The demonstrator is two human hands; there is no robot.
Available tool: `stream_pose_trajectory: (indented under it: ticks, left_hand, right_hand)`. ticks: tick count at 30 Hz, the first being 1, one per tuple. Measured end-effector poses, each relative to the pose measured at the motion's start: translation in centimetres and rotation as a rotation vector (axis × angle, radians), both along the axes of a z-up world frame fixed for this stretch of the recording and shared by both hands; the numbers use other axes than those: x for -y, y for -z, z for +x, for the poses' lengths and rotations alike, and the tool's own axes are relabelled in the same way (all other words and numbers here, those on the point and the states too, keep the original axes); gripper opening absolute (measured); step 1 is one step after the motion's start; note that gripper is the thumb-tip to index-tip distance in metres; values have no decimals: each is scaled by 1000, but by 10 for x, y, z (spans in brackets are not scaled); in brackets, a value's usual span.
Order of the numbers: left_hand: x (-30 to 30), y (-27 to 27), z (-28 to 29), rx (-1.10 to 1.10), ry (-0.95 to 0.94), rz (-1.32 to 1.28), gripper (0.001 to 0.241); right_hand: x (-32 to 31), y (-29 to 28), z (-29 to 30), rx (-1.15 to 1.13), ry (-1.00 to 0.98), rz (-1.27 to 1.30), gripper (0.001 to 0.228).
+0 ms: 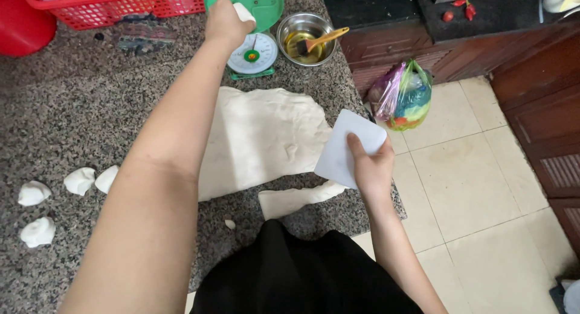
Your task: Portioning a large piece of dough into smaller pieces using a bench scraper and weighing them on a scale.
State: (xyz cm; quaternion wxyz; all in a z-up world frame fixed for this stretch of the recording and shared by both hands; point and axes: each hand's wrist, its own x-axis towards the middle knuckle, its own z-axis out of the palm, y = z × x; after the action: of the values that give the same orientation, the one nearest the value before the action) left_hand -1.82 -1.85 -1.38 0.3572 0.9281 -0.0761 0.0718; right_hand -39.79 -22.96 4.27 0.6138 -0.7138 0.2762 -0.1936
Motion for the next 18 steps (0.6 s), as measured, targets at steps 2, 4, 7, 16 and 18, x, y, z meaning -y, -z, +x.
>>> stream_pose_trajectory:
  ticks: [2, 4, 7, 16, 18]
  left_hand:
    - [-1, 8, 3, 72, 90, -69, 102]
    - [-1, 1, -3, 59, 109, -91, 100]
    - [-2, -9, -11, 24, 126, -125, 95]
    - [-5, 4, 6, 164, 161, -146, 65]
    - [-2, 1, 7, 160, 146, -114, 63]
  right_hand:
    - [-6, -7, 2, -9, -10, 27, 34]
    - [-8, -6, 2, -23, -7, 39, 34]
    - [-10, -6, 3, -50, -1, 51, 35]
    - [-10, 3, -4, -53, 1, 34, 35]
    - [-10, 3, -6, -52, 2, 32, 34]
